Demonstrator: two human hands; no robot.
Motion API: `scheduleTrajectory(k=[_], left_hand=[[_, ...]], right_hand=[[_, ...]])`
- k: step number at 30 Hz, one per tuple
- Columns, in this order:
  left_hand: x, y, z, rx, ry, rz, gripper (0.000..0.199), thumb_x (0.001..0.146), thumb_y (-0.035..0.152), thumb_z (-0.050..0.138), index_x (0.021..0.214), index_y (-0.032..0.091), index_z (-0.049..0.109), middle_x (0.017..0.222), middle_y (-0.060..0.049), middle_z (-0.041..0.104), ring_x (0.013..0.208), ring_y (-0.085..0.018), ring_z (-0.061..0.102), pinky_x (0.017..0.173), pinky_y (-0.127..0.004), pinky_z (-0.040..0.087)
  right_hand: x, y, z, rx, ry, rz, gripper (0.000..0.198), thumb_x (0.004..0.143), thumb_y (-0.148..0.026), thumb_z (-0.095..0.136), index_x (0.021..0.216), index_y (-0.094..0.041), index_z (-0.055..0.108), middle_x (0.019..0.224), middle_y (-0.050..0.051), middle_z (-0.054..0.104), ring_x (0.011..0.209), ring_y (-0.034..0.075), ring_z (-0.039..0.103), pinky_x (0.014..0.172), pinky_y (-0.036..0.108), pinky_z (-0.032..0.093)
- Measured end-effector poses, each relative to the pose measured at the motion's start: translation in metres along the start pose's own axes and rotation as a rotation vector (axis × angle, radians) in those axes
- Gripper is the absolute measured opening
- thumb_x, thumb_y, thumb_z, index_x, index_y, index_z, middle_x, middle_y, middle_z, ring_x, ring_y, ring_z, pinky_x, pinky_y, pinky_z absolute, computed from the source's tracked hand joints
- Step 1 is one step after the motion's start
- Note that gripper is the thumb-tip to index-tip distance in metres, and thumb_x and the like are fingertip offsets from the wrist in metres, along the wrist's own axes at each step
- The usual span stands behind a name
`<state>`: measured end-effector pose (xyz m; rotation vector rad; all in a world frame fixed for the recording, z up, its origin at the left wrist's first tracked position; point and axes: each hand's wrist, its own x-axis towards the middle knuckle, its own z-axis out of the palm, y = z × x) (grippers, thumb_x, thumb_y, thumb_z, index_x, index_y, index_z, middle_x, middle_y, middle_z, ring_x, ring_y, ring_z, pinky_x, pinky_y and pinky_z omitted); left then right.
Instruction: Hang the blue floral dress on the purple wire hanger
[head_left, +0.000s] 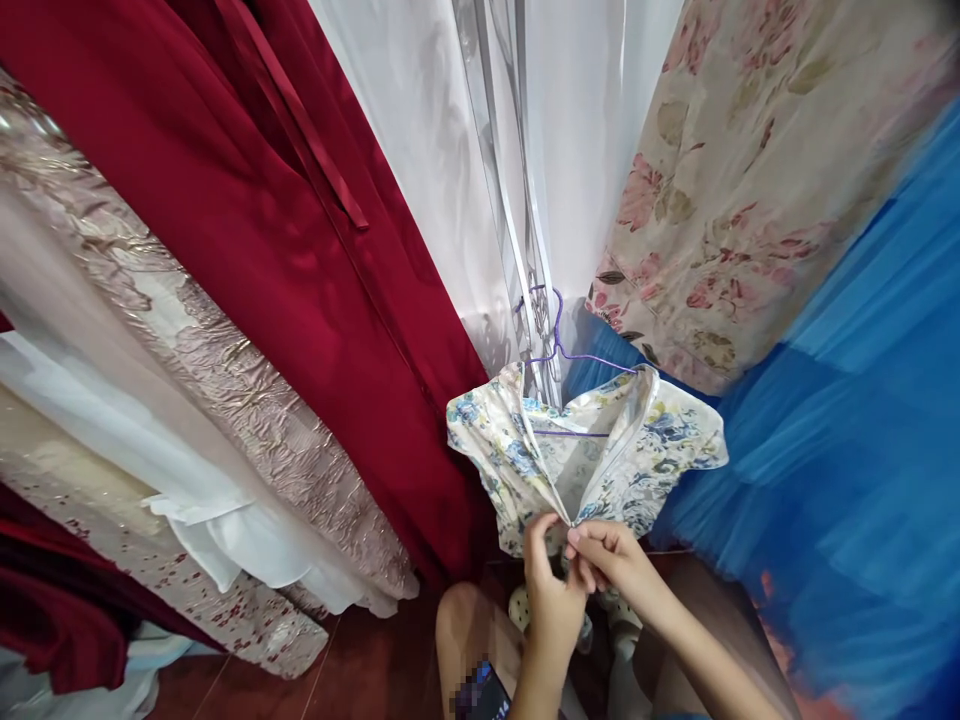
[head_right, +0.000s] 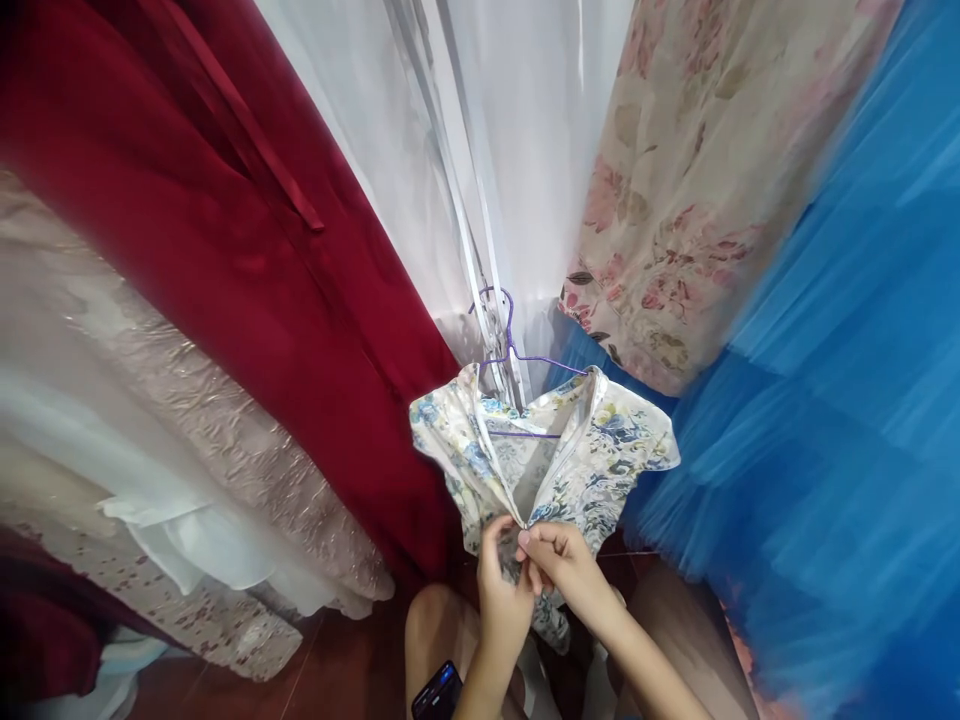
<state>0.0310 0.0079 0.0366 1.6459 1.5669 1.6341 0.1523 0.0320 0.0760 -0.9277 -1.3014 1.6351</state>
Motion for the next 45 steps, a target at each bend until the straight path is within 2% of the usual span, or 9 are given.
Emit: scheduleTrajectory(k=[4,9,16,21,26,32,34,39,45], left_hand=[[0.012,0.005,0.012,0.007,-0.169,-0.007,0.008,0.087,0.014,0.051,0.082,0.019,0.054,0.076,-0.002,0.056,0.072,-0.016,0.056,0.069,-0.027,0.046],[0.022,0.020,0.015,0.164,-0.445,0.133,0.027,0.087,0.009,0.046,0.109,0.020,0.058,0.101,-0.010,0.063,0.094,-0.022,0.062,0.081,-0.031,0.048],[0.038,0.052,0.006,0.577,-0.665,0.318,0.030,0.079,0.004,0.047,0.102,0.021,0.058,0.098,-0.009,0.063,0.081,-0.025,0.064,0.068,-0.032,0.048],[0.030,0.059,0.009,0.645,-0.776,0.352,0.045,0.064,-0.003,0.048,0.102,0.018,0.060,0.098,-0.013,0.064,0.077,-0.030,0.064,0.066,-0.039,0.048],[0.041,0.048,0.005,0.242,-0.636,0.232,0.016,0.085,0.010,0.052,0.091,0.023,0.059,0.091,-0.009,0.064,0.083,-0.026,0.062,0.070,-0.037,0.050],[0.124,0.087,-0.017,0.038,-0.108,0.398,0.028,0.097,0.019,0.047,0.123,0.020,0.056,0.121,-0.012,0.056,0.100,-0.021,0.059,0.080,-0.032,0.051],[0.154,0.109,-0.022,0.078,-0.122,0.464,0.036,0.098,0.021,0.046,0.133,0.021,0.051,0.137,-0.014,0.047,0.113,-0.023,0.055,0.085,-0.033,0.050],[0.189,0.141,-0.026,0.268,-0.389,0.547,0.019,0.099,0.024,0.046,0.095,0.019,0.063,0.096,-0.006,0.062,0.095,-0.020,0.058,0.086,-0.033,0.046],[0.184,0.147,-0.017,0.207,-0.199,0.526,0.015,0.097,0.023,0.050,0.090,0.018,0.063,0.088,-0.004,0.061,0.082,-0.017,0.058,0.077,-0.028,0.045]], right_hand=[[-0.002,-0.013,-0.002,-0.014,0.030,0.043,0.043,0.086,-0.055,0.060,0.072,-0.015,0.067,0.040,-0.003,0.057,0.032,0.008,0.033,0.040,0.022,0.021],[0.013,-0.051,-0.019,0.032,0.163,-0.014,0.043,0.086,-0.050,0.062,0.059,-0.017,0.064,0.034,-0.005,0.047,0.034,0.008,0.032,0.042,0.024,0.024],[0.062,-0.124,-0.023,-0.053,0.175,-0.200,0.037,0.085,-0.047,0.064,0.070,-0.014,0.073,0.038,-0.002,0.054,0.035,0.009,0.035,0.041,0.025,0.022],[0.081,-0.164,-0.020,-0.036,0.204,-0.322,0.041,0.085,-0.046,0.063,0.062,-0.013,0.070,0.040,-0.001,0.055,0.037,0.007,0.038,0.041,0.023,0.025],[0.072,-0.169,-0.018,-0.053,0.198,-0.367,0.039,0.086,-0.051,0.060,0.078,-0.014,0.070,0.042,-0.003,0.056,0.037,0.008,0.040,0.042,0.022,0.027],[0.058,-0.153,-0.023,-0.148,0.165,-0.394,0.038,0.091,-0.049,0.056,0.080,-0.015,0.068,0.043,-0.003,0.057,0.039,0.009,0.044,0.045,0.023,0.029],[0.058,-0.149,-0.023,-0.176,0.158,-0.410,0.038,0.092,-0.049,0.055,0.080,-0.015,0.067,0.044,-0.004,0.057,0.040,0.010,0.045,0.046,0.023,0.031],[0.058,-0.141,-0.022,-0.200,0.151,-0.458,0.035,0.094,-0.048,0.051,0.082,-0.017,0.064,0.044,-0.005,0.056,0.039,0.011,0.045,0.045,0.023,0.033],[0.063,-0.128,-0.021,-0.128,0.134,-0.464,0.033,0.095,-0.047,0.050,0.077,-0.020,0.057,0.045,-0.004,0.059,0.039,0.011,0.046,0.045,0.023,0.038]])
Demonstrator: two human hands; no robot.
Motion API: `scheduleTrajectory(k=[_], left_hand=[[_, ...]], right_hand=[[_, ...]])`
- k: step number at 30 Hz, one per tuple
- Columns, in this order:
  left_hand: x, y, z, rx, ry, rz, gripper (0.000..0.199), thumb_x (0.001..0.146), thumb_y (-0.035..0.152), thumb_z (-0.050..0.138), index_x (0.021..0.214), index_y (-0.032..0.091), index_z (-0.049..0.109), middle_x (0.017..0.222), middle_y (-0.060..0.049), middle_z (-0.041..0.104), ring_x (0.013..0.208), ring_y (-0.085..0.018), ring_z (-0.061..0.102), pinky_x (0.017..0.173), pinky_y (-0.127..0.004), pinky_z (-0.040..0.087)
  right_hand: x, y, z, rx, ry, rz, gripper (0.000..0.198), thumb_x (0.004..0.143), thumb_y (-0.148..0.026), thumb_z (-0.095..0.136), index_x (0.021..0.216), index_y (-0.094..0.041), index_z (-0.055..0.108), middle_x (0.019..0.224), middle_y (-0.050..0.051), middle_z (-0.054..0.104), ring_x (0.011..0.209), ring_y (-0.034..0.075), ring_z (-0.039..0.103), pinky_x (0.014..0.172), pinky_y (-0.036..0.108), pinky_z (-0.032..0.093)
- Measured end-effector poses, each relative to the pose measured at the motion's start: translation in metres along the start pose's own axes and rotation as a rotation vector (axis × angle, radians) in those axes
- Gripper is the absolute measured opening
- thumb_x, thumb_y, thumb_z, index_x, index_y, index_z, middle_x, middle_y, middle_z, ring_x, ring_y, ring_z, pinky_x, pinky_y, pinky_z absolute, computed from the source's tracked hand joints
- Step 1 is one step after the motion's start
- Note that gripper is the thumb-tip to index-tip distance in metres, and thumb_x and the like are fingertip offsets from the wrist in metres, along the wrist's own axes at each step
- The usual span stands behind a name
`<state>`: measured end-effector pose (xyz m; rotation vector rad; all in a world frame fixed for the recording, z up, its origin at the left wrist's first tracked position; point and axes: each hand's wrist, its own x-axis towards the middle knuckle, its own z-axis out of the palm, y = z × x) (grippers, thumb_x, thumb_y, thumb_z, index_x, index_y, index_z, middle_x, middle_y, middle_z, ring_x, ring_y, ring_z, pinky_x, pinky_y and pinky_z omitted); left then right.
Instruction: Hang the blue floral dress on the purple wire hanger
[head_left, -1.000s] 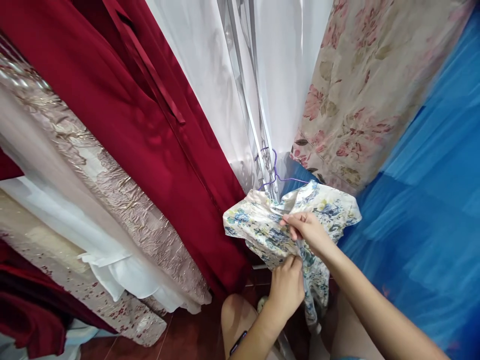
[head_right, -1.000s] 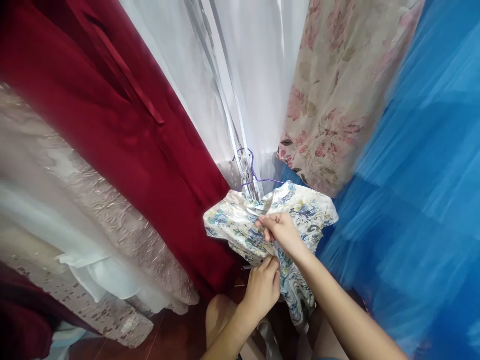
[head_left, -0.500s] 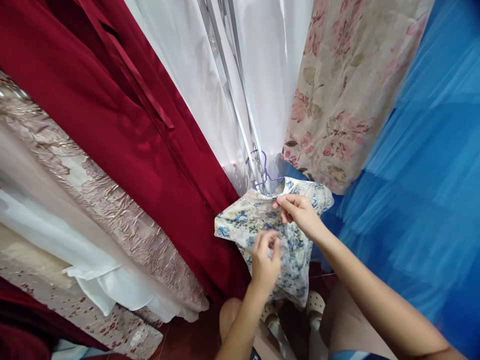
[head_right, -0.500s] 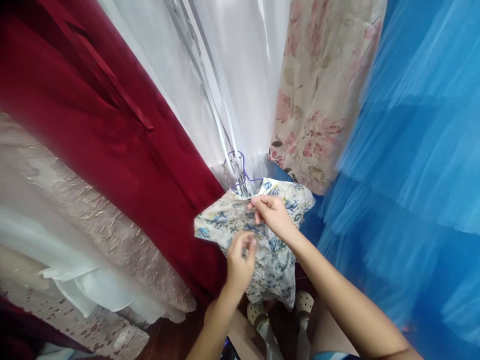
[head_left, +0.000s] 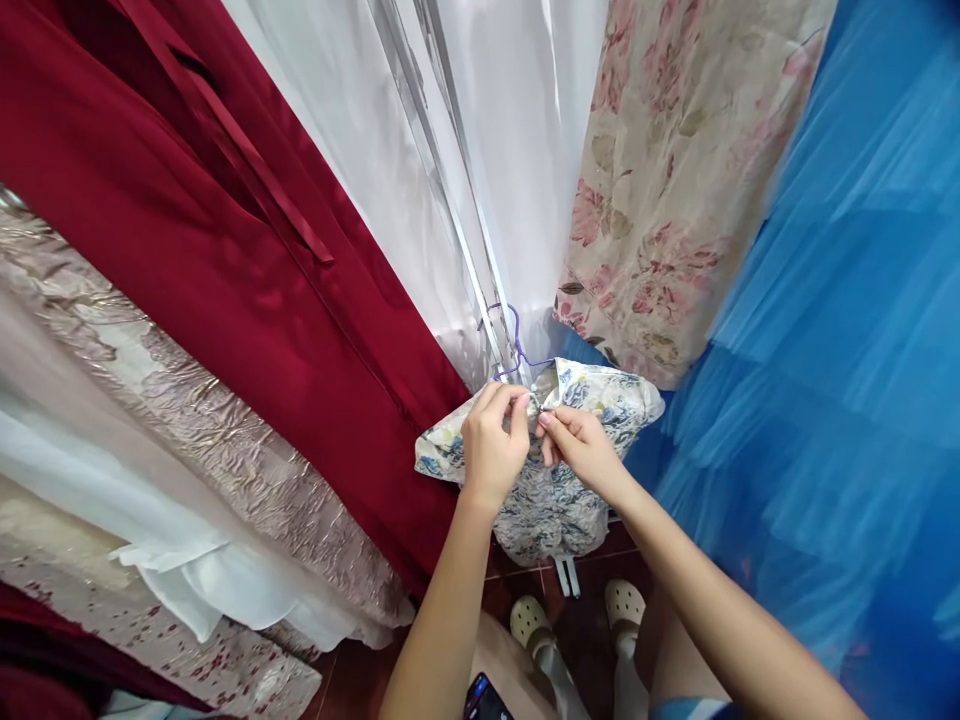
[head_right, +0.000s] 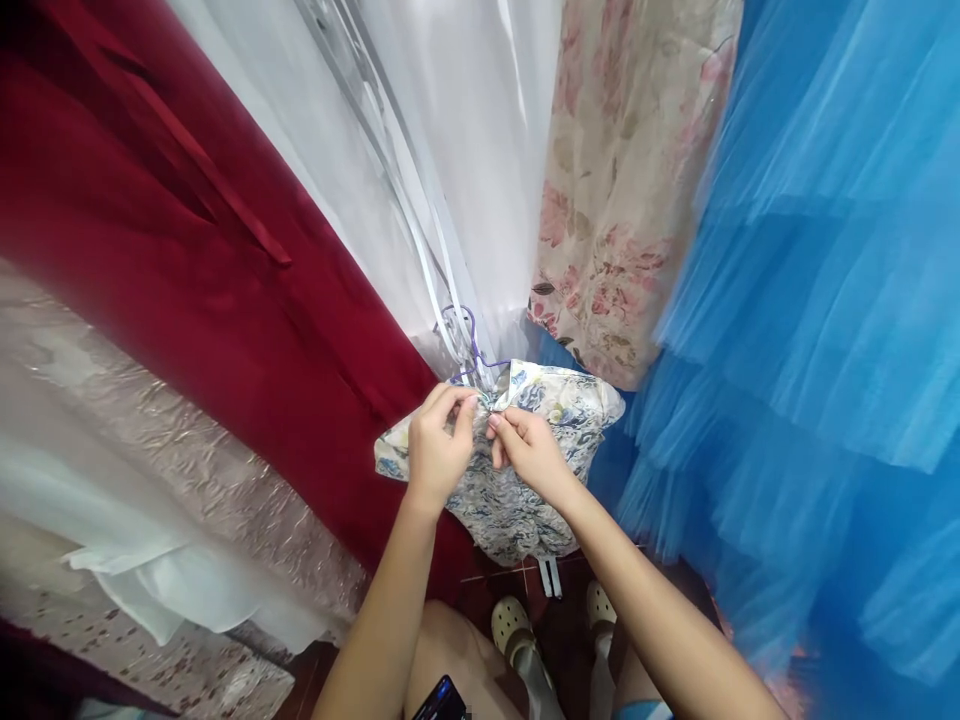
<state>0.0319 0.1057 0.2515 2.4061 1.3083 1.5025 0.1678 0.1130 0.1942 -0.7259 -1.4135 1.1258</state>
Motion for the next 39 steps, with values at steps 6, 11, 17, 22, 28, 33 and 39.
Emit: scheduleTrajectory(k=[6,11,17,22,28,33,39], left_hand=[[0.010,-0.037,-0.015,-0.041,0.301,-0.113,0.019,0.096,0.030,0.050,0.094,0.017,0.064,0.092,-0.006,0.065,0.089,-0.018,0.061,0.081,-0.027,0.047],[0.001,-0.119,-0.041,-0.102,0.423,-0.302,0.020,0.092,0.032,0.054,0.093,0.015,0.065,0.090,-0.004,0.066,0.085,-0.017,0.062,0.080,-0.026,0.048],[-0.053,-0.183,-0.021,-0.431,0.553,-0.656,0.028,0.082,0.043,0.059,0.090,0.016,0.061,0.084,-0.002,0.062,0.078,-0.015,0.059,0.076,-0.027,0.047],[-0.104,-0.170,0.026,-0.601,0.348,-0.773,0.039,0.073,0.052,0.067,0.079,0.014,0.061,0.073,-0.003,0.061,0.066,-0.015,0.058,0.067,-0.027,0.048],[-0.127,-0.104,0.050,-0.700,0.055,-0.690,0.031,0.085,0.045,0.064,0.090,0.015,0.067,0.087,-0.005,0.065,0.085,-0.018,0.060,0.081,-0.028,0.047],[-0.114,-0.047,0.051,-0.738,-0.108,-0.529,0.023,0.093,0.037,0.056,0.092,0.016,0.065,0.086,-0.004,0.060,0.083,-0.017,0.056,0.077,-0.025,0.044],[-0.102,0.008,0.061,-0.630,-0.286,-0.323,0.019,0.096,0.027,0.051,0.092,0.018,0.067,0.090,-0.006,0.062,0.088,-0.019,0.057,0.082,-0.029,0.044]], right_hand=[[-0.018,0.035,-0.004,-0.021,-0.097,0.109,0.035,0.096,-0.046,0.049,0.075,-0.019,0.058,0.048,-0.002,0.062,0.043,0.013,0.052,0.049,0.024,0.041],[-0.043,0.045,-0.011,0.015,-0.181,0.204,0.037,0.096,-0.048,0.048,0.076,-0.019,0.059,0.050,-0.001,0.063,0.043,0.012,0.049,0.048,0.024,0.038],[-0.055,0.041,-0.002,0.022,-0.296,0.263,0.036,0.097,-0.047,0.047,0.077,-0.019,0.059,0.050,-0.001,0.064,0.042,0.011,0.044,0.046,0.023,0.032],[-0.069,0.057,-0.021,0.065,-0.197,0.315,0.036,0.096,-0.046,0.047,0.075,-0.019,0.059,0.050,-0.001,0.064,0.043,0.012,0.047,0.048,0.024,0.033],[-0.116,0.102,-0.103,-0.050,0.182,0.453,0.040,0.090,-0.056,0.050,0.069,-0.021,0.055,0.048,0.000,0.060,0.042,0.013,0.042,0.047,0.027,0.029],[-0.154,0.130,-0.128,-0.286,0.111,0.586,0.048,0.086,-0.064,0.050,0.068,-0.020,0.057,0.054,0.001,0.062,0.049,0.016,0.049,0.051,0.028,0.036],[-0.143,0.084,-0.092,-0.432,0.081,0.349,0.038,0.088,-0.053,0.057,0.107,-0.021,0.064,0.105,0.008,0.069,0.103,0.029,0.061,0.095,0.040,0.045]])
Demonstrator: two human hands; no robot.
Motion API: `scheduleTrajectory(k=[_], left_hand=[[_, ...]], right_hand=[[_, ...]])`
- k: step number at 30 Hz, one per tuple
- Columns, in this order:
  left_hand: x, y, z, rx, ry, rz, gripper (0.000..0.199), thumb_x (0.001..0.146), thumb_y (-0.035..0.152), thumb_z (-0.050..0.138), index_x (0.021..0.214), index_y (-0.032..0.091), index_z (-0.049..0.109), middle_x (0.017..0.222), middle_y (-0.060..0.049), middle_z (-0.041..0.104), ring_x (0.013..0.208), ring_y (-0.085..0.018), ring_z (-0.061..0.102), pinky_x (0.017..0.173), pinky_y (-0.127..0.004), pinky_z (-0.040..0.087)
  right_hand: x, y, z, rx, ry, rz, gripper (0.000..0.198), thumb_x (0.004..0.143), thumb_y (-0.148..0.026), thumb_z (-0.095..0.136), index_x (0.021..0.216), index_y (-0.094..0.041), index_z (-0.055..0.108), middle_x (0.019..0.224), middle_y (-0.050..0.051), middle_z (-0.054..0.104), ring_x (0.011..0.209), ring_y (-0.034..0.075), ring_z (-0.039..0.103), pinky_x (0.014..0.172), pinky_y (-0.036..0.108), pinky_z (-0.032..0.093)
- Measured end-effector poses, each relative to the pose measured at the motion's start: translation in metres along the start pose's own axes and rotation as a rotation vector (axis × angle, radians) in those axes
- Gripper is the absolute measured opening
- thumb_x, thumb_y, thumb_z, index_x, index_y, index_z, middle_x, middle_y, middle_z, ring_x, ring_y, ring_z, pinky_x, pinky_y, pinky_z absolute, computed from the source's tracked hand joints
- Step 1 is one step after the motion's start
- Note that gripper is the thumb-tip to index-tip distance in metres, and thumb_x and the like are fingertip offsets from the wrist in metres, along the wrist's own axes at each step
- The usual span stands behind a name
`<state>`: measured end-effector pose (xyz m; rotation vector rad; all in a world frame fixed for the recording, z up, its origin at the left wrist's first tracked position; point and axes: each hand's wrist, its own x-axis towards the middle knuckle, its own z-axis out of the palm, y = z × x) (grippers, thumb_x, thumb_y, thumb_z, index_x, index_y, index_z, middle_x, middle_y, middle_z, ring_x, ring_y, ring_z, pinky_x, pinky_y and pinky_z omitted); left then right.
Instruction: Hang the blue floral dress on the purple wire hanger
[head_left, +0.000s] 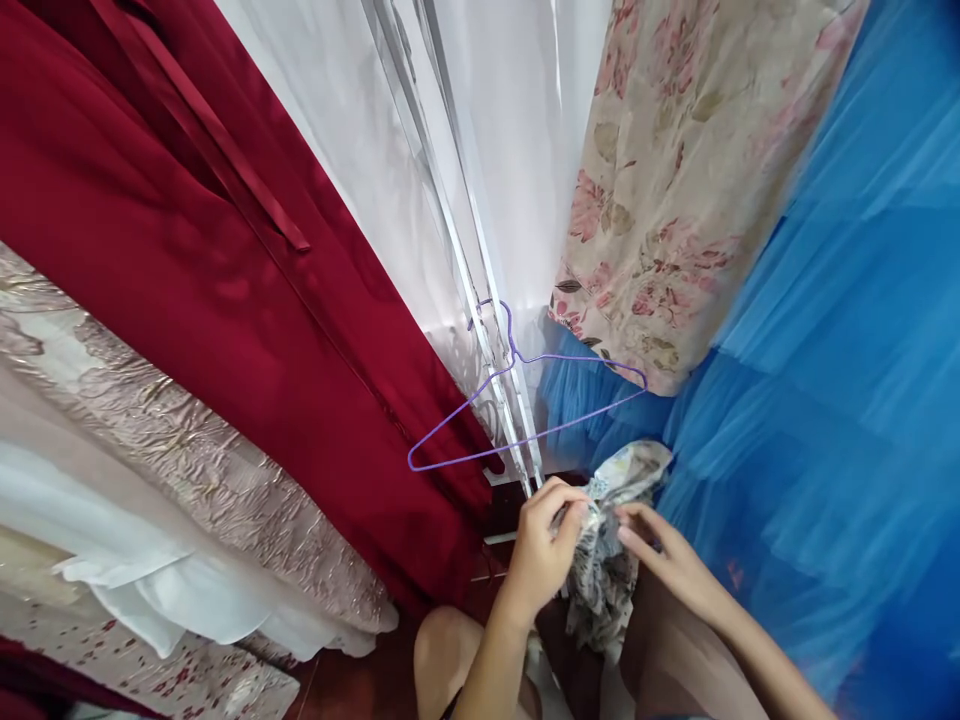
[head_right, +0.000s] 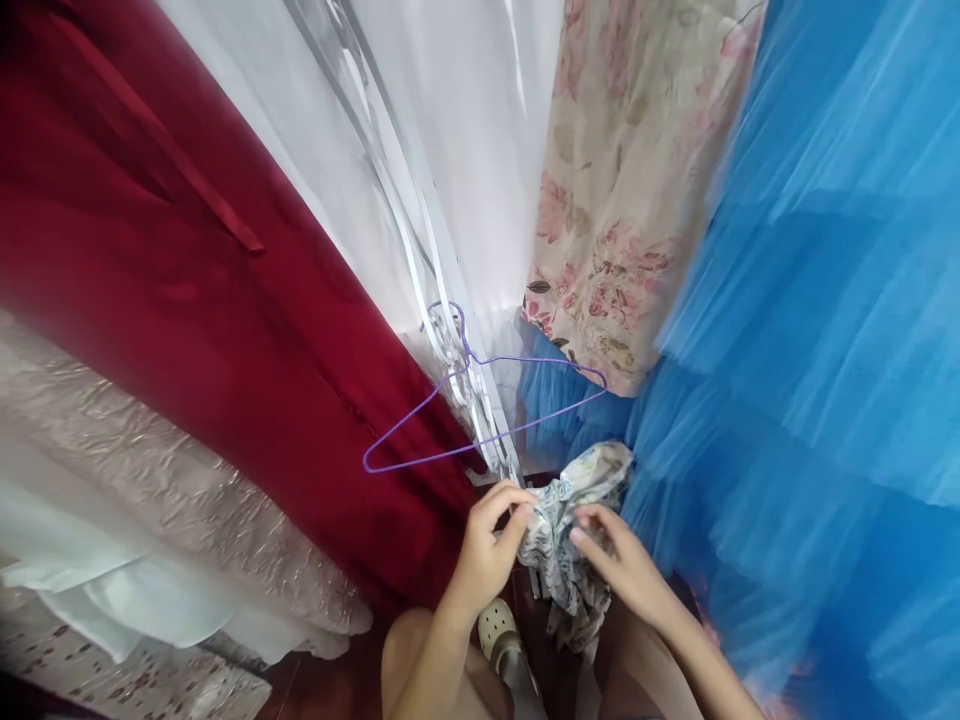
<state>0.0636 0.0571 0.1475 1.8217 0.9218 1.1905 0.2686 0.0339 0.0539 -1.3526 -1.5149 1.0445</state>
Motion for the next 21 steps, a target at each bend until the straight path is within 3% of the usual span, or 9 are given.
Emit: scheduleTrajectory(k=[2,5,10,14,16,18,21], left_hand=[[0.001,0.007,0.009,0.064,-0.055,0.012,0.020,0.097,0.027,0.050,0.091,0.019,0.067,0.089,-0.007,0.063,0.089,-0.020,0.056,0.084,-0.031,0.043],[0.002,0.008,0.010,0.129,-0.105,-0.018,0.022,0.098,0.031,0.048,0.090,0.021,0.066,0.089,-0.007,0.064,0.094,-0.022,0.054,0.089,-0.034,0.041],[-0.019,-0.017,-0.011,-0.097,-0.305,-0.255,0.032,0.099,0.044,0.041,0.110,0.021,0.060,0.103,-0.006,0.062,0.098,-0.021,0.056,0.089,-0.032,0.043],[-0.052,-0.048,-0.028,-0.247,-0.523,-0.422,0.045,0.091,0.054,0.055,0.120,0.019,0.061,0.113,-0.008,0.062,0.107,-0.023,0.055,0.094,-0.033,0.042],[-0.067,-0.059,-0.034,-0.294,-0.616,-0.501,0.049,0.084,0.056,0.063,0.113,0.016,0.065,0.102,-0.007,0.065,0.094,-0.022,0.059,0.084,-0.032,0.045],[-0.077,-0.062,-0.041,-0.305,-0.619,-0.556,0.048,0.082,0.056,0.065,0.104,0.013,0.068,0.092,-0.006,0.065,0.083,-0.020,0.058,0.076,-0.030,0.045],[-0.086,-0.054,-0.053,-0.229,-0.418,-0.540,0.041,0.089,0.053,0.058,0.096,0.014,0.069,0.091,-0.005,0.065,0.087,-0.021,0.057,0.079,-0.029,0.045]], right_hand=[[0.000,-0.024,0.008,0.119,-0.199,-0.041,0.041,0.086,-0.049,0.063,0.117,-0.021,0.063,0.120,0.010,0.065,0.118,0.032,0.055,0.105,0.045,0.039],[-0.002,-0.045,0.025,0.335,-0.431,0.015,0.048,0.078,-0.042,0.074,0.118,-0.019,0.063,0.119,0.011,0.066,0.116,0.034,0.055,0.105,0.047,0.040],[-0.013,-0.049,0.041,0.778,-0.510,0.265,0.051,0.066,-0.027,0.075,0.116,-0.020,0.063,0.101,0.008,0.071,0.097,0.031,0.064,0.090,0.045,0.048],[-0.014,-0.051,0.023,0.990,-0.517,0.349,0.033,0.064,-0.025,0.069,0.097,-0.019,0.068,0.084,0.009,0.072,0.084,0.029,0.067,0.080,0.041,0.051],[-0.005,-0.055,0.010,0.985,-0.459,0.381,0.026,0.063,-0.026,0.070,0.088,-0.019,0.068,0.078,0.008,0.070,0.076,0.027,0.067,0.074,0.038,0.051],[0.011,-0.063,-0.002,0.874,-0.374,0.384,0.023,0.060,-0.025,0.074,0.081,-0.019,0.067,0.072,0.004,0.068,0.069,0.022,0.064,0.067,0.033,0.049],[0.038,-0.083,-0.014,0.607,-0.376,0.262,0.019,0.063,-0.026,0.078,0.074,-0.017,0.065,0.066,0.000,0.063,0.059,0.016,0.056,0.057,0.026,0.043]])
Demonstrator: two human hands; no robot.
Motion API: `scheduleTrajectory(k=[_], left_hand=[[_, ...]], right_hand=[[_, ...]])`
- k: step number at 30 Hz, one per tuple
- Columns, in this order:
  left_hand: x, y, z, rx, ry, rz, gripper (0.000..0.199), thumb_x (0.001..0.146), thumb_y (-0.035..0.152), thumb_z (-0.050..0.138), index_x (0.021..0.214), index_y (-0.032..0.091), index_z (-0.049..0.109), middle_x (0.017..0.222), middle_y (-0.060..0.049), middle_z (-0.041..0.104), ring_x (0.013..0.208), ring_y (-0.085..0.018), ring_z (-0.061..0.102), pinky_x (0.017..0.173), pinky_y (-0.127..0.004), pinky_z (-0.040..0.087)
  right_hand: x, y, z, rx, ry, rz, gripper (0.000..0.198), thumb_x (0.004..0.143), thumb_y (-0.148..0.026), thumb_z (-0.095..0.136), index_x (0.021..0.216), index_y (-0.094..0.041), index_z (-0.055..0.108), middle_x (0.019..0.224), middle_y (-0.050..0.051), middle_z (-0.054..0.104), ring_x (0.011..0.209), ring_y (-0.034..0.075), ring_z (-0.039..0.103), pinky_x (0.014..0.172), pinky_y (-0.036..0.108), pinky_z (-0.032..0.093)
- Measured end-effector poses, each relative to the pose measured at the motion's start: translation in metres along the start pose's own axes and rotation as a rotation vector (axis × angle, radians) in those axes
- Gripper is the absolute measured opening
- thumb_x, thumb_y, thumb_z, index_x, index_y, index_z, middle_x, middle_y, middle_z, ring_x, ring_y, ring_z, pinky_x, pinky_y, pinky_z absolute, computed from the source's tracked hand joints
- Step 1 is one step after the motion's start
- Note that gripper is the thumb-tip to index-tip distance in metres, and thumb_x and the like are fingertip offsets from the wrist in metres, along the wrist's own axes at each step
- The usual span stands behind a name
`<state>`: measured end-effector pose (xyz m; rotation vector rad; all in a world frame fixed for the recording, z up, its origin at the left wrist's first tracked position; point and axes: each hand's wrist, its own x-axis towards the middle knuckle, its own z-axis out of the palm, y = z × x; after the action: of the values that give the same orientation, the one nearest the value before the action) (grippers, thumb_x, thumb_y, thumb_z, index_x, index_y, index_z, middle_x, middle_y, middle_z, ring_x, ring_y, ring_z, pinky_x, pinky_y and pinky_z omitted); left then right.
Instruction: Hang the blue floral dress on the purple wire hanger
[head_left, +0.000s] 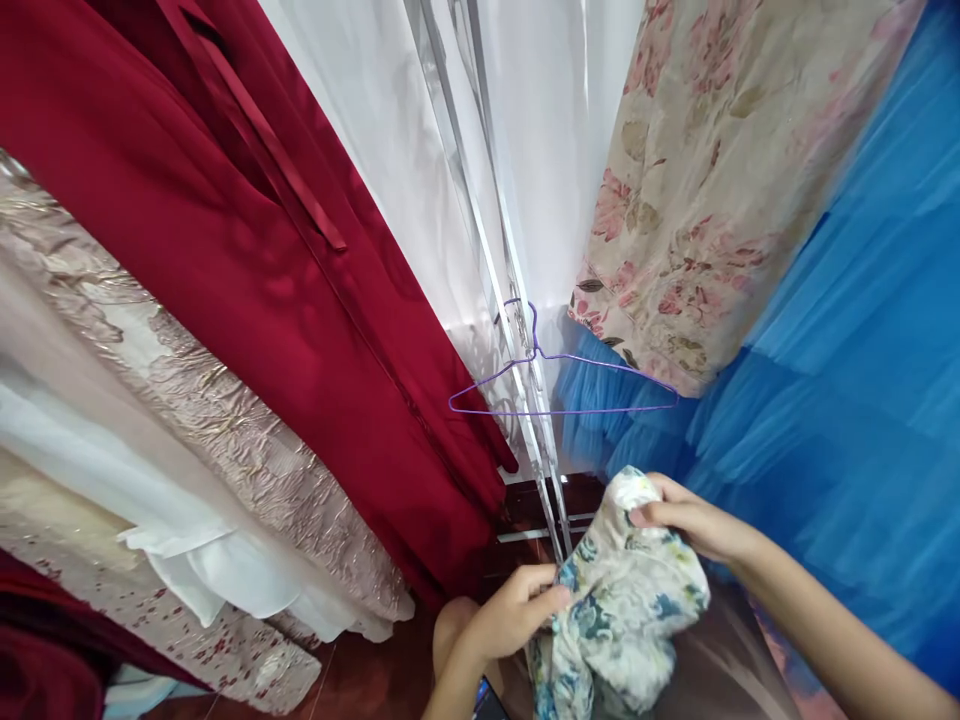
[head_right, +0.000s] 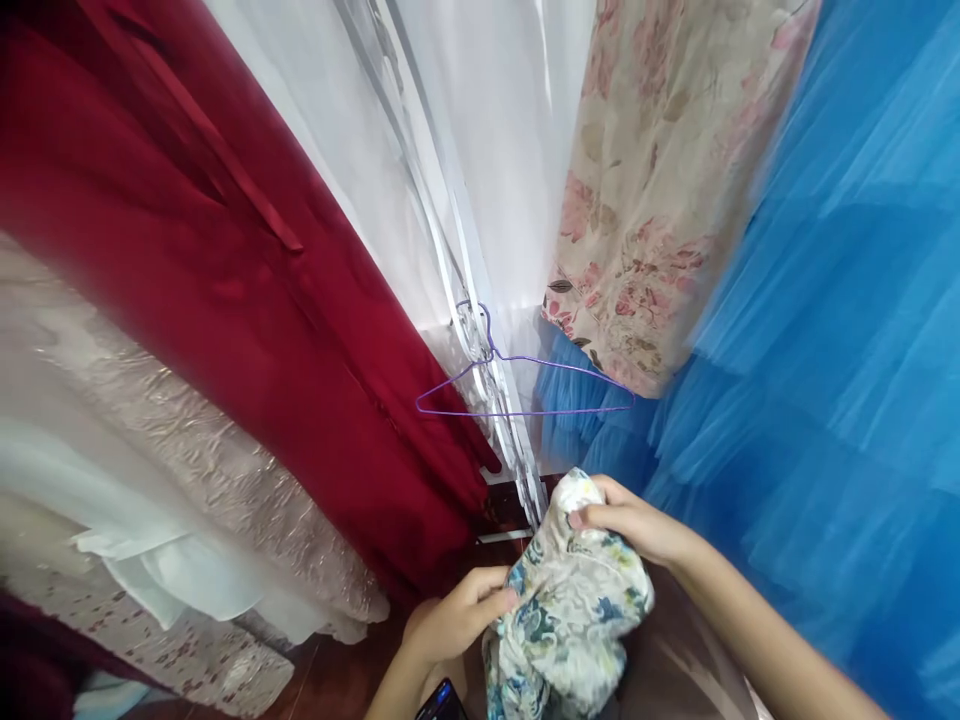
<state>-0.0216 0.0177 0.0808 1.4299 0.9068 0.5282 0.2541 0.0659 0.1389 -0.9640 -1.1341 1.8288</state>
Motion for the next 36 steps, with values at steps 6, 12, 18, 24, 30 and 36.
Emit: scheduleTrajectory(k=[6,12,18,24,30,36], left_hand=[[-0.023,0.021,-0.013,0.073,0.544,0.212,0.033,0.093,0.048,0.053,0.079,0.019,0.056,0.076,-0.001,0.053,0.074,-0.017,0.050,0.068,-0.025,0.042],[-0.033,0.035,-0.043,0.101,0.216,0.090,0.037,0.091,0.052,0.053,0.089,0.016,0.062,0.081,-0.004,0.059,0.074,-0.018,0.052,0.069,-0.027,0.042],[-0.041,0.031,-0.102,0.818,0.415,0.023,0.029,0.092,0.039,0.050,0.074,0.021,0.062,0.072,-0.001,0.061,0.076,-0.021,0.055,0.103,-0.047,0.032],[-0.018,0.071,-0.157,1.267,0.583,-0.068,0.019,0.089,0.026,0.049,0.095,0.024,0.067,0.104,-0.012,0.068,0.106,-0.030,0.050,0.099,-0.051,0.028],[0.025,0.121,-0.197,1.302,0.688,-0.102,0.017,0.086,0.031,0.052,0.091,0.022,0.065,0.098,-0.015,0.066,0.109,-0.036,0.045,0.095,-0.052,0.031],[0.054,0.118,-0.212,1.227,0.590,-0.183,0.008,0.076,0.030,0.063,0.077,0.023,0.066,0.082,-0.010,0.067,0.102,-0.036,0.054,0.090,-0.050,0.039]], right_hand=[[0.027,-0.050,0.018,-0.522,-0.127,-0.282,0.016,0.080,-0.031,0.069,0.079,-0.016,0.065,0.072,0.001,0.064,0.062,0.015,0.053,0.056,0.024,0.041],[0.071,-0.065,0.021,-0.732,-0.036,-0.487,0.021,0.082,-0.028,0.063,0.096,-0.016,0.071,0.089,0.004,0.073,0.080,0.023,0.064,0.069,0.029,0.050],[0.100,-0.044,-0.004,-0.852,0.062,-0.494,0.044,0.083,-0.027,0.059,0.124,-0.014,0.066,0.105,0.008,0.074,0.086,0.027,0.066,0.078,0.035,0.051],[0.099,-0.026,-0.002,-1.002,0.155,-0.520,0.048,0.089,-0.030,0.051,0.135,-0.017,0.055,0.083,0.004,0.071,0.075,0.023,0.063,0.076,0.034,0.047],[0.107,-0.034,0.003,-1.026,0.269,-0.527,0.024,0.089,-0.028,0.050,0.108,-0.019,0.059,0.077,0.003,0.065,0.070,0.021,0.059,0.069,0.030,0.042],[0.112,-0.025,0.001,-1.012,0.283,-0.544,0.013,0.088,-0.029,0.048,0.089,-0.019,0.056,0.077,0.004,0.063,0.071,0.021,0.057,0.067,0.029,0.040]])
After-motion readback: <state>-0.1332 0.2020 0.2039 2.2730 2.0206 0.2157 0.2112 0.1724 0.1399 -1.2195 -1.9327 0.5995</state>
